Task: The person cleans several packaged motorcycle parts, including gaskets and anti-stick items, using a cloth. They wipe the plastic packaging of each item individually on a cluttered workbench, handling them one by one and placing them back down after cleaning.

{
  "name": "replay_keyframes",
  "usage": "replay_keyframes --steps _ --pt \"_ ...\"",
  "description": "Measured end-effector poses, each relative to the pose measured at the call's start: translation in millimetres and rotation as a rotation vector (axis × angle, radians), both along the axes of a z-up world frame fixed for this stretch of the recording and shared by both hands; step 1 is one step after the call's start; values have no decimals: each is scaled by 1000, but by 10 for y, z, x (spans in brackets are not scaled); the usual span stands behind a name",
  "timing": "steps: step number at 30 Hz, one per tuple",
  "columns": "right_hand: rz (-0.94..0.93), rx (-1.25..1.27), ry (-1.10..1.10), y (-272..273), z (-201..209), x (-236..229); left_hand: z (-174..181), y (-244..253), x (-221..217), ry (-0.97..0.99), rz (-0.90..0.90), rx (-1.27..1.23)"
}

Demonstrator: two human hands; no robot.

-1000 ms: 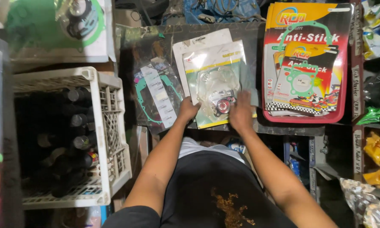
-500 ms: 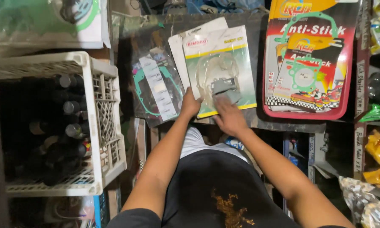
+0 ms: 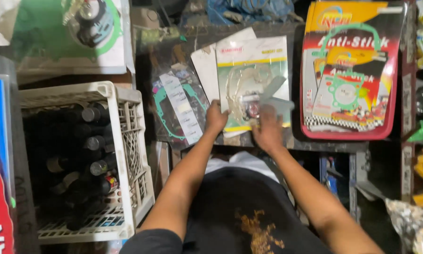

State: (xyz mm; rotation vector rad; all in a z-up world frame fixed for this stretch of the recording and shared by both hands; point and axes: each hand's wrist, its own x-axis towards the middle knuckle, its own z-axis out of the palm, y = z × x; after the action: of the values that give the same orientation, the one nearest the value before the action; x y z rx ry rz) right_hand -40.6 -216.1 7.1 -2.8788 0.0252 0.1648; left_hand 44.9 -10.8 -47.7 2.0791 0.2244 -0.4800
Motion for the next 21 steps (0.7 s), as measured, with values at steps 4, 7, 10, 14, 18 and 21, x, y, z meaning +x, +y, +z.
replay_keyframes --steps 4,7,10,14,18,21 --pt "157 -28 78 55 92 -19 795 -27 -15 -107 -76 89" --pt "-69 -48 77 -26 -41 -27 1192 31 -145 -54 -297 142" --pt "-108 -39 -4 -38 -140 148 651 -15 -77 -22 -510 298" --pt "-106 -48 -9 13 -167 268 551 -37 -16 38 -540 292" --pt "28 -46 40 52 -11 223 461 -82 29 74 -549 340" --pt "-9 -107 60 -1 38 234 463 -64 33 71 -565 340"
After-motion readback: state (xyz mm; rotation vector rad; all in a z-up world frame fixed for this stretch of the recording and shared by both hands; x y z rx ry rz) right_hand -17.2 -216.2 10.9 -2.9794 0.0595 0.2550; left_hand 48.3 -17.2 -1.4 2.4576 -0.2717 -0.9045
